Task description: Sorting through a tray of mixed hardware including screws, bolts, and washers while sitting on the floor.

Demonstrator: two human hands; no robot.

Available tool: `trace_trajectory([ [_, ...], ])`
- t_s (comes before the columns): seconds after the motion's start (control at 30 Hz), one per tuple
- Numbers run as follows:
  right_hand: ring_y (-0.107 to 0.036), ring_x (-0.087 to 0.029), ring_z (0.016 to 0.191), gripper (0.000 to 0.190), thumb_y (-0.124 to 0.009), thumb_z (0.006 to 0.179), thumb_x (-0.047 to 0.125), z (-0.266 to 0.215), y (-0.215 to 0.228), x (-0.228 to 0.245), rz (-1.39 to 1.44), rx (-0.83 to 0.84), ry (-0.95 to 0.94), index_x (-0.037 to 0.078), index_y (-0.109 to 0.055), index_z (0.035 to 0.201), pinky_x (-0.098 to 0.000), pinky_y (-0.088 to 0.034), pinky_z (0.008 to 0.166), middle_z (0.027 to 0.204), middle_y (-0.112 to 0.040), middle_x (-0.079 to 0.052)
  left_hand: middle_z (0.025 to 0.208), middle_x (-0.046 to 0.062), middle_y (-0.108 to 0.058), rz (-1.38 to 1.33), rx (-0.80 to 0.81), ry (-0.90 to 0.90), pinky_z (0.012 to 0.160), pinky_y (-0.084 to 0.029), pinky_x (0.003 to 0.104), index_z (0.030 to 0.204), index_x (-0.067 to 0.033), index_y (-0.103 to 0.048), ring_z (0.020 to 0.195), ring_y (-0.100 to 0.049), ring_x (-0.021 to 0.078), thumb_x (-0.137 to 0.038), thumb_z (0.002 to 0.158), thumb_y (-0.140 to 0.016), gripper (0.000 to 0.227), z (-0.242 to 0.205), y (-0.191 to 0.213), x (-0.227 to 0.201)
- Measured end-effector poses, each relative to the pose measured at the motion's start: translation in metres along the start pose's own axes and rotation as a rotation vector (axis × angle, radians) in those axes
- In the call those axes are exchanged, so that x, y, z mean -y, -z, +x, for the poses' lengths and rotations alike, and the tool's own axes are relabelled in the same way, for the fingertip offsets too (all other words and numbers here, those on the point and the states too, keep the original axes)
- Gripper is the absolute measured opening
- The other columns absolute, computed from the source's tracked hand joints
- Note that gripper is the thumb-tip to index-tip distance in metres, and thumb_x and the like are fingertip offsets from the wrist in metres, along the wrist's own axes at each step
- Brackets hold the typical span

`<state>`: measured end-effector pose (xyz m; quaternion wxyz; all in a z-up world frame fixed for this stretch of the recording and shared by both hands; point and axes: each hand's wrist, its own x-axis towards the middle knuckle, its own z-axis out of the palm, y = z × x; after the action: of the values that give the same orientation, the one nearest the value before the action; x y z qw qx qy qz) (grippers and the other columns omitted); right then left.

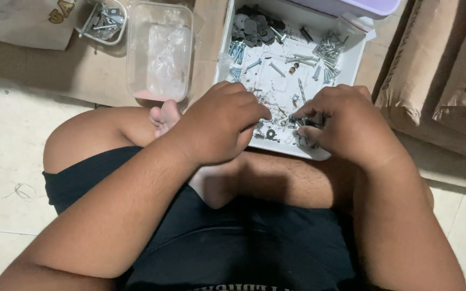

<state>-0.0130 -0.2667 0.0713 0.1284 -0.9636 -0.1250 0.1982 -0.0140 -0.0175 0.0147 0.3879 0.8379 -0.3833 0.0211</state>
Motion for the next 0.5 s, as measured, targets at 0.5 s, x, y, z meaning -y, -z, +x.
trace_trajectory([
  [0.5,-0.058,-0.024,0.092,0.018,-0.081,0.075,0.019,0.016,-0.032,0.024,0.027,-0.003,0.392,0.022,-0.081,0.093,-0.0435,-0.035,0.097,0.087,-0.070,0.002,0.104,0.009,-0.068,-0.268,-0.331,0.339,0.081,-0.054,0.030,0.108,-0.0035,-0.070,0.088,-0.067,0.0200,0.009,0.086,-0.066,0.026,0.000,0.016,-0.002],
])
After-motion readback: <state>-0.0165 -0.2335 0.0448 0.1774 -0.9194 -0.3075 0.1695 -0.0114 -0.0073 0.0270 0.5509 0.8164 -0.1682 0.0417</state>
